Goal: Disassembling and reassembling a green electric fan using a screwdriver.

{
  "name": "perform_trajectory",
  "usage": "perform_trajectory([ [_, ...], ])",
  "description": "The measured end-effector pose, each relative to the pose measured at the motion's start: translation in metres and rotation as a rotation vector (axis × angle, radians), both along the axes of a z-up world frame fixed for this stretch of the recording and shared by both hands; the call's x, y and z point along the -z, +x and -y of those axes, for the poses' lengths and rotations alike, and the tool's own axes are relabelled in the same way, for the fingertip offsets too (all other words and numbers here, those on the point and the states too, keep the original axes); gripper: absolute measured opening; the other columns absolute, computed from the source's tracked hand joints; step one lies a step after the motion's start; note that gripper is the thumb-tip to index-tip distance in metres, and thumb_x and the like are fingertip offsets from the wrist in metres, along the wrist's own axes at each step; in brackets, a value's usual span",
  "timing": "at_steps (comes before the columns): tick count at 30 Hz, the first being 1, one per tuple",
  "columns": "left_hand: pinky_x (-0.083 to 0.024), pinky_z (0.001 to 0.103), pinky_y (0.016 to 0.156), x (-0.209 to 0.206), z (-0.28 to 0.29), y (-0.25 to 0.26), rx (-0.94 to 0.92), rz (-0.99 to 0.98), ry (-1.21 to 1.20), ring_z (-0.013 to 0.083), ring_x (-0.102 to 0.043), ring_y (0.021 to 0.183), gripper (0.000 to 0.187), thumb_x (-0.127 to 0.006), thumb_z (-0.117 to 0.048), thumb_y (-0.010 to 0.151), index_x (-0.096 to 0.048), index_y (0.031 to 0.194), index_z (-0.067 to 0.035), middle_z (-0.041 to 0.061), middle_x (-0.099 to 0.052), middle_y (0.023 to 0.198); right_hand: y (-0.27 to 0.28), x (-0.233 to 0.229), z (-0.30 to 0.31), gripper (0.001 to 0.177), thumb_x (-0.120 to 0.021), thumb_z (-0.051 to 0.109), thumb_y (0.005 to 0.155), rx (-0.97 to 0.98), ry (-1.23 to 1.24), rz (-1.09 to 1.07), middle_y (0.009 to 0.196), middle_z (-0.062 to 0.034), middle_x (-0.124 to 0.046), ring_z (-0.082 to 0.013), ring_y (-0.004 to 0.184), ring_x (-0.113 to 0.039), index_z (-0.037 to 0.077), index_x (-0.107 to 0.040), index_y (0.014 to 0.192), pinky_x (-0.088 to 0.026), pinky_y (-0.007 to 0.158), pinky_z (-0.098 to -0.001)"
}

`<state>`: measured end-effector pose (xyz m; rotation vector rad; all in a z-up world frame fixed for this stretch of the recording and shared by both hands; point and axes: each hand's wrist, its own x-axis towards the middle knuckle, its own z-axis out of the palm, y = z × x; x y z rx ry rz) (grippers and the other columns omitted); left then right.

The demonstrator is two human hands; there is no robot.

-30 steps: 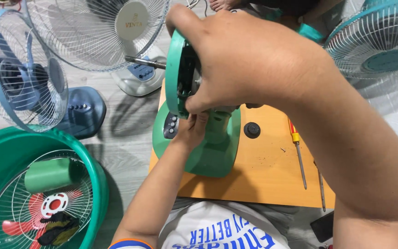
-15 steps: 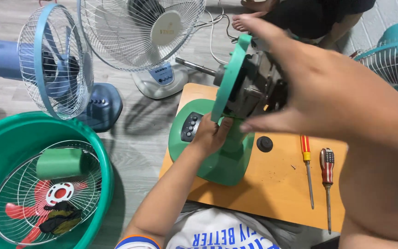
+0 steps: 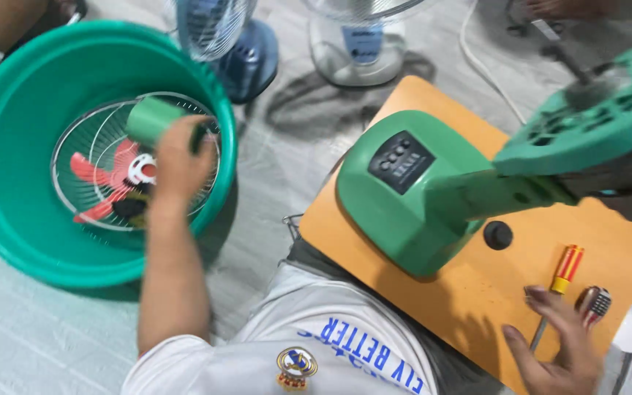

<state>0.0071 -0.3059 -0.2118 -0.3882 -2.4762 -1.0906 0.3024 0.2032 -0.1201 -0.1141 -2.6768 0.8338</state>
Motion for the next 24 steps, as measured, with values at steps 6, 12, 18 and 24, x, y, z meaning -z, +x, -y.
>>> perform_trajectory([
  [6, -0.048, 0.059, 0.098, 0.146, 0.209, 0.001, -0.554, 0.625, -0.467, 0.0533, -0.057, 0.118, 0.061, -0.071, -0.025, 0.09, -0.058, 0.143, 0.001, 0.031, -0.06, 0.134, 0.0, 0.054, 0.025, 0.035, -0.078, -0.009, 0.074, 0.055, 0.018, 0.087, 0.122, -0.0198, -0.072, -0.032, 0.123, -0.067, -0.01, -0.07, 0.108, -0.051, 0.109, -0.0412],
  [12, -0.051, 0.052, 0.099, 0.189, 0.211, 0.004, -0.514, 0.803, -0.439, 0.0433, -0.062, 0.118, 0.071, -0.082, -0.029, 0.082, -0.059, 0.146, -0.007, 0.024, -0.064, 0.134, -0.005, 0.088, 0.035, 0.034, -0.08, -0.009, 0.082, 0.052, 0.131, -0.087, 0.13, -0.0178, -0.068, -0.0355, 0.125, -0.065, -0.004, -0.067, 0.114, -0.051, 0.11, -0.0453],
  [18, -0.038, 0.054, 0.114, 0.161, 0.158, -0.066, -0.419, 0.532, -0.127, 0.047, -0.044, 0.137, 0.119, -0.095, -0.026, 0.071, -0.02, 0.159, -0.001, 0.029, -0.037, 0.15, -0.005, 0.117, 0.038, 0.041, -0.078, -0.005, 0.086, 0.106, 0.159, -0.115, 0.136, -0.0176, -0.063, -0.0356, 0.12, -0.062, -0.005, -0.062, 0.124, -0.053, 0.103, -0.0439],
  [24, -0.022, 0.071, 0.123, 0.163, 0.137, -0.119, -0.542, 0.808, -0.267, 0.0525, -0.001, 0.156, 0.156, -0.099, -0.052, 0.055, 0.006, 0.168, -0.033, 0.025, 0.018, 0.165, -0.002, 0.133, 0.041, 0.046, -0.077, -0.001, 0.087, 0.152, 0.038, -0.074, 0.142, -0.017, -0.059, -0.0317, 0.124, -0.062, -0.002, -0.059, 0.13, -0.055, 0.093, -0.0384],
])
